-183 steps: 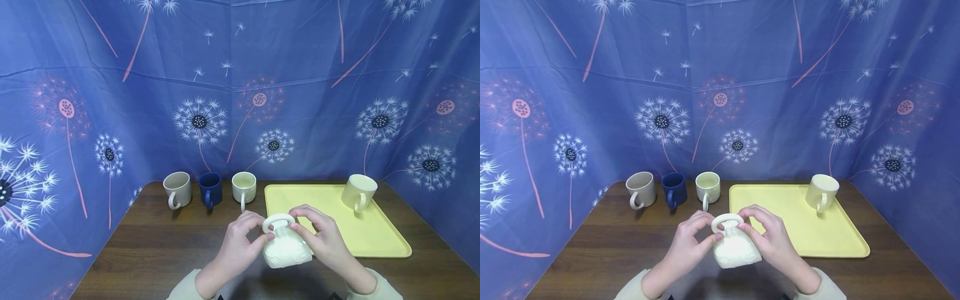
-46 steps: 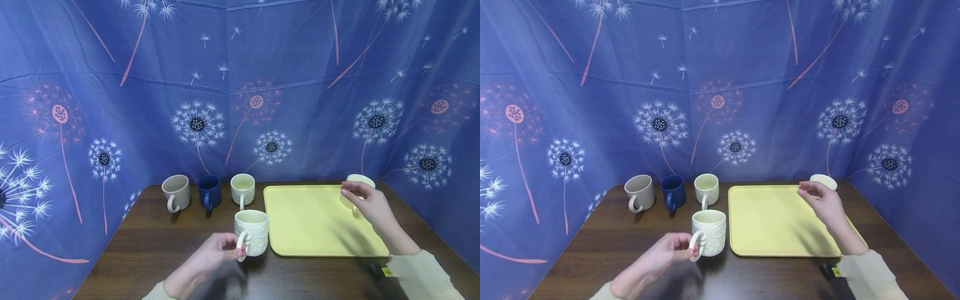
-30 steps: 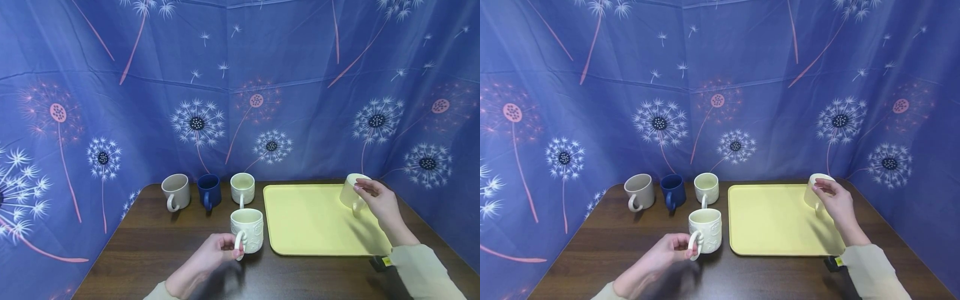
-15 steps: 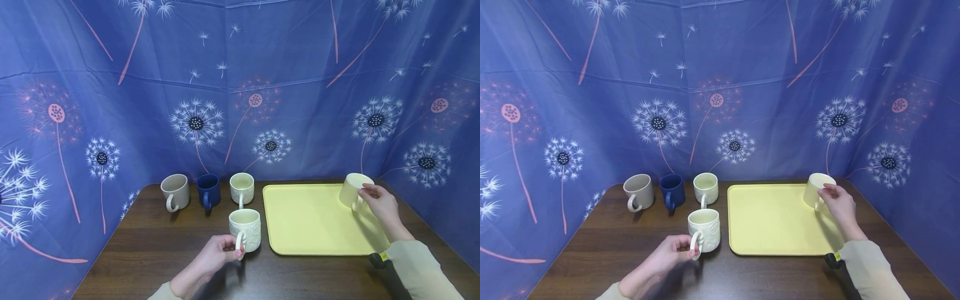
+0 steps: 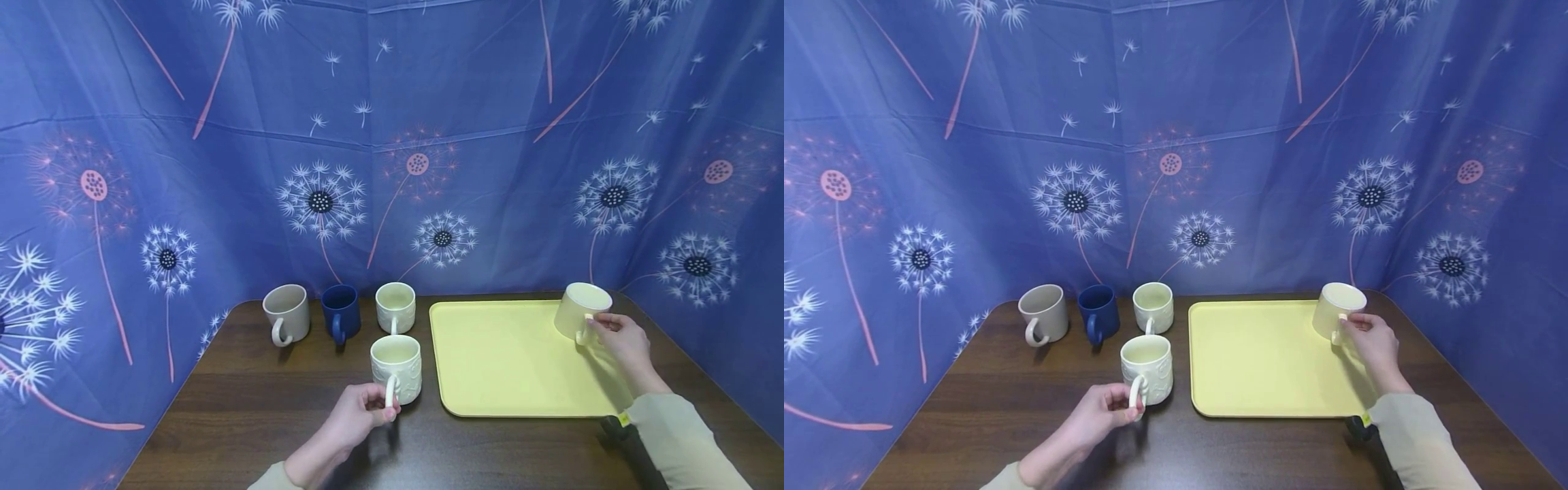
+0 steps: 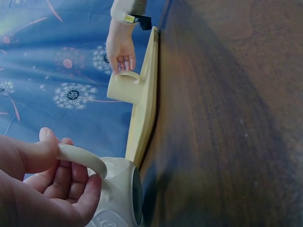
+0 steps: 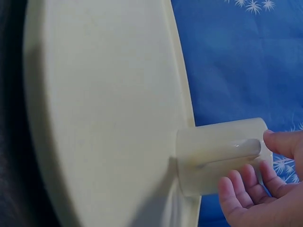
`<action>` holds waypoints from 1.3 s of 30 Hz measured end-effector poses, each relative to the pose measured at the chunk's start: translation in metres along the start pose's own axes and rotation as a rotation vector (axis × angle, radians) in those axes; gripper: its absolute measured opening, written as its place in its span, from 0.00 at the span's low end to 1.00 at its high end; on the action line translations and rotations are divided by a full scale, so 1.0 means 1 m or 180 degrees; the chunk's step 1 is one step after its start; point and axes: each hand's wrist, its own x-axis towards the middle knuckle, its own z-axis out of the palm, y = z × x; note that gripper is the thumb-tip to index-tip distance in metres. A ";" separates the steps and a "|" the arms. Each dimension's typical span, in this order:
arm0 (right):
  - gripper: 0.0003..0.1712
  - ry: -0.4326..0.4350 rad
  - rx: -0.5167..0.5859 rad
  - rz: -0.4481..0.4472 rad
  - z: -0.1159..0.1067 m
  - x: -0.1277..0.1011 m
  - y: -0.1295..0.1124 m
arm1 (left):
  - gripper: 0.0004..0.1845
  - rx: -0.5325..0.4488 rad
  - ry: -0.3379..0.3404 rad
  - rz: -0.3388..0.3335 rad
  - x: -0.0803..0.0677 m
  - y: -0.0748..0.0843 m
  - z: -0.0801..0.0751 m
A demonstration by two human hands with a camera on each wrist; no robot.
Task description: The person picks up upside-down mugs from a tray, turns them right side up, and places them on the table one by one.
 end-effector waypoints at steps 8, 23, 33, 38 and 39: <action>0.36 -0.0528 0.0197 0.0132 0.007 0.001 0.010 | 0.06 0.0186 0.0069 -0.0042 -0.003 -0.003 0.004; 0.33 -0.0532 0.0612 0.0144 0.013 -0.003 0.010 | 0.07 0.0498 -0.0018 -0.0062 -0.006 -0.002 0.008; 0.36 -0.0501 0.0701 0.0162 0.012 -0.006 0.014 | 0.07 0.0675 -0.0032 -0.0064 -0.006 -0.003 0.009; 0.33 -0.0427 0.0689 0.0087 0.013 -0.007 0.016 | 0.06 0.0727 -0.0073 -0.0068 -0.006 -0.004 0.009; 0.33 -0.0401 0.0654 0.0070 0.013 -0.008 0.016 | 0.06 0.0726 -0.0077 -0.0073 -0.007 -0.005 0.009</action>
